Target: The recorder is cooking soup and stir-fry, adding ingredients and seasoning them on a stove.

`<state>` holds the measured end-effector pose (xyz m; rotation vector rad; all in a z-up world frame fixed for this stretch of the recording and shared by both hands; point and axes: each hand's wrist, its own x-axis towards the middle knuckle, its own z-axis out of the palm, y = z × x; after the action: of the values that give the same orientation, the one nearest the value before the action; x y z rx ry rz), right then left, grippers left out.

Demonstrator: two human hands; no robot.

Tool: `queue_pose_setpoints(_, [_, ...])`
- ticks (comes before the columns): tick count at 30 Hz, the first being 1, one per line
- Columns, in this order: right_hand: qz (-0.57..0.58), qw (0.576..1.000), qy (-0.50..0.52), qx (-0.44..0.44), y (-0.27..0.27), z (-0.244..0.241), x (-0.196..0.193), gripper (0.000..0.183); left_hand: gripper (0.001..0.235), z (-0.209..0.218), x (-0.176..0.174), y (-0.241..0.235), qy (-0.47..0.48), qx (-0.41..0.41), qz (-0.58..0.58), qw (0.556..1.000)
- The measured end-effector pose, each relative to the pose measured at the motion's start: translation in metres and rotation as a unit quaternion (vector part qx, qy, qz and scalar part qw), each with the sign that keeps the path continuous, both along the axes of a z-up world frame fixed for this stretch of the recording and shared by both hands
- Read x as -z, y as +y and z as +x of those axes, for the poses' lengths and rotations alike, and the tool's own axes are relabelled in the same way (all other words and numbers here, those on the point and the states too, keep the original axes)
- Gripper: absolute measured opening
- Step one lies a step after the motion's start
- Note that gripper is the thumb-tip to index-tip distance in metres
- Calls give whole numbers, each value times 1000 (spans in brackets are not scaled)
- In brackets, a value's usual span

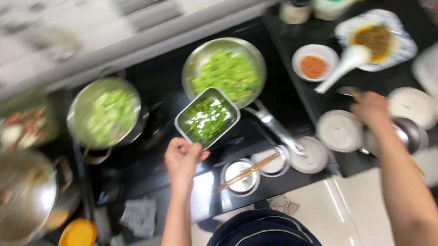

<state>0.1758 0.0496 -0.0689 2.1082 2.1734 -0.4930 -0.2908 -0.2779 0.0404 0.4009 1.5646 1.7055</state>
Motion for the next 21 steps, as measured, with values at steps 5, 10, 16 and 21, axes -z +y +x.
queue_pose_setpoints(5, [-28, 998, -49, -15, 28, 28, 38, 35, 18, -43, -9, -45, 43, -48, -43, 997])
queue_pose_setpoints(10, [-67, 996, -31, 54, 16, 15, 5, 44, 19, -118, -20, -90, 85, -103, -2, 991])
queue_pose_setpoints(16, [111, 990, -73, -38, 42, 40, 27, 54, 22, -219, -42, -111, 144, -164, -64, 974])
queue_pose_setpoints(21, [282, 899, 247, -227, 83, 49, 69, 39, 28, -271, -68, -91, 344, -124, -213, 906])
